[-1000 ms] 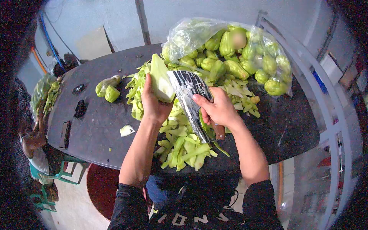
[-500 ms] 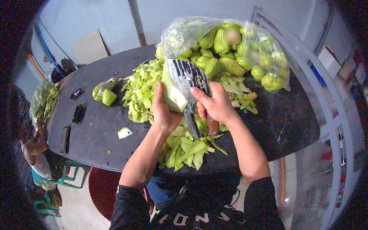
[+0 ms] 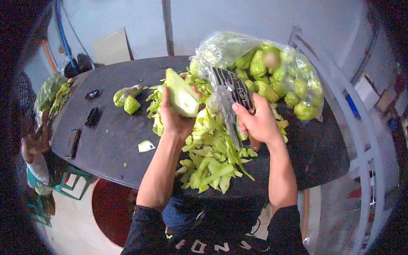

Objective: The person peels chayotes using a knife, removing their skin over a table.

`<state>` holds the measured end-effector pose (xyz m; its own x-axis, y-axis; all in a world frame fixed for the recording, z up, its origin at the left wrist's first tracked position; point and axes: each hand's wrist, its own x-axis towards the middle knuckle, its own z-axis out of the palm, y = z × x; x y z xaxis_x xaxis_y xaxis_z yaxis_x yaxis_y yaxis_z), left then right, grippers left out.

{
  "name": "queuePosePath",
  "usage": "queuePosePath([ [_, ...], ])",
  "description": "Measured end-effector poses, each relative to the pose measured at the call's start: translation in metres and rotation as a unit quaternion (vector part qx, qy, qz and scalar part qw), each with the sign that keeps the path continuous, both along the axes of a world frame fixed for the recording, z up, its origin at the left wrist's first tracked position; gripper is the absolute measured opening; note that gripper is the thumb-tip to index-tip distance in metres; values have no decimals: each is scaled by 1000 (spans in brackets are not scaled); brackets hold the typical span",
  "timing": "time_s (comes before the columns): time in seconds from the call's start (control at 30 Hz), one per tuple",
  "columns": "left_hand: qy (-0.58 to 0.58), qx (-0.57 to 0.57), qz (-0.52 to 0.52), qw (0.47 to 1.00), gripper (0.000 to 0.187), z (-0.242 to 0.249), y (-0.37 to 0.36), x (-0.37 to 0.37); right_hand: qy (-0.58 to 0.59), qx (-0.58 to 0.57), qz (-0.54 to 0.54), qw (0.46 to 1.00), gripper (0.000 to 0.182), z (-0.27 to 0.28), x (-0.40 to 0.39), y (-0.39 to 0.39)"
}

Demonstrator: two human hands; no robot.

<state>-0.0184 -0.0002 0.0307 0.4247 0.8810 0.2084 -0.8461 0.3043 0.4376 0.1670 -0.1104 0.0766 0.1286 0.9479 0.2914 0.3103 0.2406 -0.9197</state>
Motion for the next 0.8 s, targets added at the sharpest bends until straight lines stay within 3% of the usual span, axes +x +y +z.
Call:
queuePosePath([
  [0.03,-28,27,35,999,54,-2,7,-5,-5,0,8,1000,17,-1,-10,1],
  [0.1,-55,-2,121,991,56,2,9,-7,-260,119,-87,954,10,-1,-42,2],
  [0.13,-54,-3,127,990,56,1,10,-9,-361,184,-66,912,7,-1,-57,3],
  [0.2,-40,23,244,969,57,-5,13,-12,-411,248,-36,876,10,-27,-80,12],
  [0.23,-38,24,246,968,57,-10,19,-15,-446,251,-30,859,12,-31,-92,11],
  [0.33,-222,113,204,947,58,-27,35,-23,-464,228,-31,856,17,-34,-115,5],
  [0.47,-180,130,272,936,59,-25,38,-32,-492,226,-32,840,17,-38,-123,8],
  [0.8,-129,177,260,940,62,-16,16,-18,-512,250,-48,821,15,-41,-116,12],
])
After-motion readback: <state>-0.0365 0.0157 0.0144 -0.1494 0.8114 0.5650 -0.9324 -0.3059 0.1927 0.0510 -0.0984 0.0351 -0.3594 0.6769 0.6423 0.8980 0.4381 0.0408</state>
